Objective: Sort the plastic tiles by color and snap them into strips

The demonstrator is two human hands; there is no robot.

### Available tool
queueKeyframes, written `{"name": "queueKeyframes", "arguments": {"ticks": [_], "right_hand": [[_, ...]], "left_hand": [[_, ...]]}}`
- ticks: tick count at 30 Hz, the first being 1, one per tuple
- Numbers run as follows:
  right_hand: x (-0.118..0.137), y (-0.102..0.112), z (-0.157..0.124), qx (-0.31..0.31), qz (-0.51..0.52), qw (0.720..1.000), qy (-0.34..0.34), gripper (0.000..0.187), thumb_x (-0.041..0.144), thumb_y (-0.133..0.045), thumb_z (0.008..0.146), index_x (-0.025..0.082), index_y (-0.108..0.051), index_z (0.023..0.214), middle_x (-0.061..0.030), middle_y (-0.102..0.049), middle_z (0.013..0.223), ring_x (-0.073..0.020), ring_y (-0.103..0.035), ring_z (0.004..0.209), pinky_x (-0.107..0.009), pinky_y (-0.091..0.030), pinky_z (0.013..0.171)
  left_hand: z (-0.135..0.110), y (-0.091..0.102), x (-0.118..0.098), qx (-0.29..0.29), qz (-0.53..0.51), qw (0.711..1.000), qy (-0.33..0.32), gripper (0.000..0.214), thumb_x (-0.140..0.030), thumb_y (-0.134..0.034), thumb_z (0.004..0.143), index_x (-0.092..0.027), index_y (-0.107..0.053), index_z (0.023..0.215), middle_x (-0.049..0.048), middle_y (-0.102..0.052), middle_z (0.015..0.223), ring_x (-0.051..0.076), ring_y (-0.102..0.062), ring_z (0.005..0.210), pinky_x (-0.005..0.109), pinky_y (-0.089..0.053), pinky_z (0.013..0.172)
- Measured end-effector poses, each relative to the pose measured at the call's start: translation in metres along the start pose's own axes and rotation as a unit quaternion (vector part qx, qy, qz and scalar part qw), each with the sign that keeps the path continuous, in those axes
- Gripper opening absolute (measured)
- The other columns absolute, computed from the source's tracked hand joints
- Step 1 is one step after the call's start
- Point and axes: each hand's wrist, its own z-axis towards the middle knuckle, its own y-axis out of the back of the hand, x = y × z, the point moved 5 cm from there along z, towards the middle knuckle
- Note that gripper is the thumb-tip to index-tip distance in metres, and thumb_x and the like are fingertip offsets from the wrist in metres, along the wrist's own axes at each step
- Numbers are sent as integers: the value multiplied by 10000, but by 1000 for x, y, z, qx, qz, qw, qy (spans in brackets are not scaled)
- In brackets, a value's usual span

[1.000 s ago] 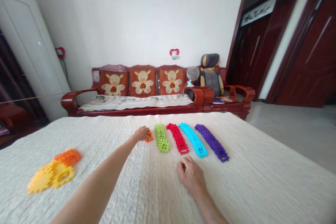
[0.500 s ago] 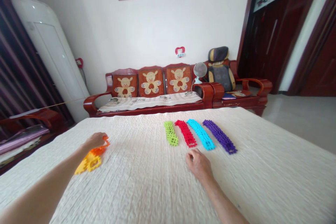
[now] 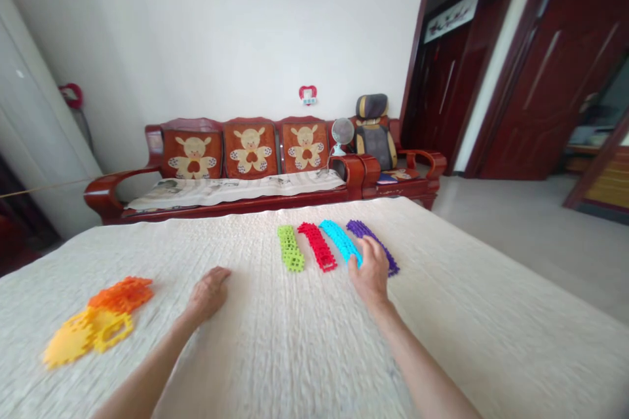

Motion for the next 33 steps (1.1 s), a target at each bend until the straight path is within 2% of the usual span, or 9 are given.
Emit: {"name": "queueKeyframes", "arguments": {"ticks": [4,9,14,19,23,25,27,30,33], "right_hand": [[-63,-2,37,120,-147,968,-162,606,384,-522,803,92,-433,1327,-206,-469,1357,-329,-430,1247,-466,-390,965],[-99,-29,47,251,-176,936,-174,746,479,-558,776,134,-353,1404,-179,-572,1242,-308,-544,1134,-418,-432,883],[-100,-34,44,221,-195,949,-112,591,437,-495,832,175,-430,1358,-146,-629,1133,-271,-597,1033,-365,-441,806],[-99,-32,42,209,-193,949,-131,575,432,-526,799,217,-482,1331,-117,-643,1118,-256,-611,986,-339,-446,758],[-101,-34,44,215,-198,947,-136,574,455,-510,791,231,-497,1320,-118,-655,1082,-274,-619,956,-350,-450,720],[-103,-36,44,222,-197,945,-135,573,465,-501,791,239,-498,1318,-115,-657,1077,-282,-621,957,-357,-453,716],[-106,-39,45,228,-194,945,-133,577,461,-496,792,236,-490,1323,-115,-653,1096,-287,-619,977,-365,-456,738],[-111,-42,45,241,-188,943,-130,605,451,-490,796,211,-458,1351,-136,-639,1137,-296,-611,1007,-389,-460,786],[-109,-38,51,245,-204,940,-119,634,459,-515,771,185,-464,1340,-170,-598,1204,-342,-573,1068,-475,-451,845]], "left_hand": [[-9,-8,-3,-48,-25,999,-3,426,-118,-382,753,-176,-676,1055,64,-664,1169,194,-615,1095,314,-457,1007],[-9,-5,3,-58,-33,998,6,425,-140,-375,739,-169,-690,1024,73,-667,1161,202,-611,1112,300,-444,1023],[-6,-4,-1,-31,-36,999,26,429,-120,-394,721,-219,-686,1018,33,-661,1179,198,-591,1136,304,-422,1048],[-8,0,-2,-16,-54,998,41,422,-88,-405,723,-213,-687,1011,40,-667,1168,195,-584,1140,317,-418,1050],[-4,1,-6,-40,-83,994,65,428,-89,-407,751,-167,-656,1090,69,-664,1168,190,-595,1121,306,-433,1024],[9,-1,-18,-54,-103,990,83,403,-132,-417,800,-143,-634,1139,94,-656,1180,198,-607,1104,308,-454,993],[34,-4,-46,-52,-124,990,38,360,-181,-459,828,-156,-631,1144,90,-653,1185,199,-602,1108,309,-448,996],[83,-14,-95,-32,-142,989,-20,366,-244,-522,841,-153,-607,1186,101,-646,1193,205,-593,1121,310,-431,1014],[133,-28,-127,6,-161,987,-20,407,-300,-551,846,-126,-594,1211,142,-603,1261,237,-555,1185,327,-409,1038]]}}
